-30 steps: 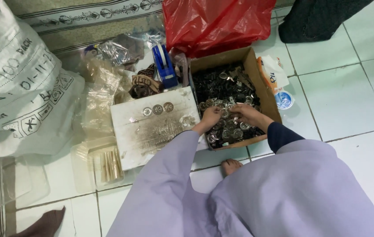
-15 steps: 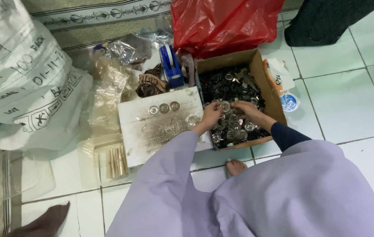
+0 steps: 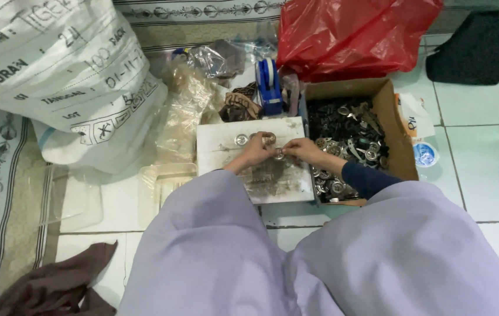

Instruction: The person sits on the floor and sorts small metal parts from a cardboard box onto a white tray. They handle the parts by hand, picking them up and arranging them in rows on the tray.

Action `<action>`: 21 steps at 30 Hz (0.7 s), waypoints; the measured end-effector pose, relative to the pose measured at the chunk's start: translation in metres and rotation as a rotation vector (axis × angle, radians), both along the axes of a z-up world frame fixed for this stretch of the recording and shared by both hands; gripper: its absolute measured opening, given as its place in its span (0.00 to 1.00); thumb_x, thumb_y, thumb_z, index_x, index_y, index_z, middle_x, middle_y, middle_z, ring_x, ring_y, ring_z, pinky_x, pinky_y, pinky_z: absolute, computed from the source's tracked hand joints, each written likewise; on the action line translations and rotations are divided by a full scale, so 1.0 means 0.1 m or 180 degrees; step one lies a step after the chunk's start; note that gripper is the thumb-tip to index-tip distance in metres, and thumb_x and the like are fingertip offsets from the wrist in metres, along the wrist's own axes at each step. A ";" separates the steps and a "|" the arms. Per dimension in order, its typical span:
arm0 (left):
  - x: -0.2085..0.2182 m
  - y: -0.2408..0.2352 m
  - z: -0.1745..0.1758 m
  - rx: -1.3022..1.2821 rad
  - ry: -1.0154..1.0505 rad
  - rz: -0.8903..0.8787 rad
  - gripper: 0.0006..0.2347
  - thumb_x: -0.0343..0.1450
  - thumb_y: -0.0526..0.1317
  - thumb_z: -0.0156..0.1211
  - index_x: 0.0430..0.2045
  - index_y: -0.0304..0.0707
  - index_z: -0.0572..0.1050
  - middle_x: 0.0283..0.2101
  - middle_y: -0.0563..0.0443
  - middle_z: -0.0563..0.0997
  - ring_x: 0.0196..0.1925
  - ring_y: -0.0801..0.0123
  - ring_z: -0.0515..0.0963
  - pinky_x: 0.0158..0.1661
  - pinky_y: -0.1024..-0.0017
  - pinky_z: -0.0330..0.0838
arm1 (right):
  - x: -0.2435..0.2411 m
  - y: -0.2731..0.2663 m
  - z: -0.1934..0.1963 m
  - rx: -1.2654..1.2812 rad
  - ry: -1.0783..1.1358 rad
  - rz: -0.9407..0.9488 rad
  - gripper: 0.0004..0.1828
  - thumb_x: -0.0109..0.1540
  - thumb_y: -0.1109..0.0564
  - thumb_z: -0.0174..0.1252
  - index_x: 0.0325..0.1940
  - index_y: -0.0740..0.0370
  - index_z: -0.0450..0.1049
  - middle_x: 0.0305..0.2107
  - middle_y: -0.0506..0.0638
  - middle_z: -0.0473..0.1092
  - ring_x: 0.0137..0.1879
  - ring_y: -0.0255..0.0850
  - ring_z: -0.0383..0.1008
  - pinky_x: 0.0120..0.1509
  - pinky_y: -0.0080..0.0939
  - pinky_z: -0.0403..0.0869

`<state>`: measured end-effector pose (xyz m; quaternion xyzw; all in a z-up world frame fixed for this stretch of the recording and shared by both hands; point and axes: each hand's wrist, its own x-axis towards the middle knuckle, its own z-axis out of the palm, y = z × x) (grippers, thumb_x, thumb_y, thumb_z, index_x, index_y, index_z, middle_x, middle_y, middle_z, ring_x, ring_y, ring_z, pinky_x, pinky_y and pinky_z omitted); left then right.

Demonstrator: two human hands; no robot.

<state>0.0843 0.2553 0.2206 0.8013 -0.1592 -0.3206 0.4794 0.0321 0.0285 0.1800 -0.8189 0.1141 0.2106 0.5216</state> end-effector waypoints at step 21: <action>-0.20 0.53 -0.38 0.1956 -0.2778 -0.1136 0.30 0.75 0.60 0.39 0.72 0.51 0.57 0.74 0.35 0.59 0.77 0.47 0.54 0.71 0.47 0.48 | 0.04 0.40 0.38 -0.2551 -0.1981 0.2018 0.17 0.66 0.52 0.55 0.58 0.52 0.77 0.56 0.52 0.73 0.65 0.50 0.70 0.61 0.51 0.70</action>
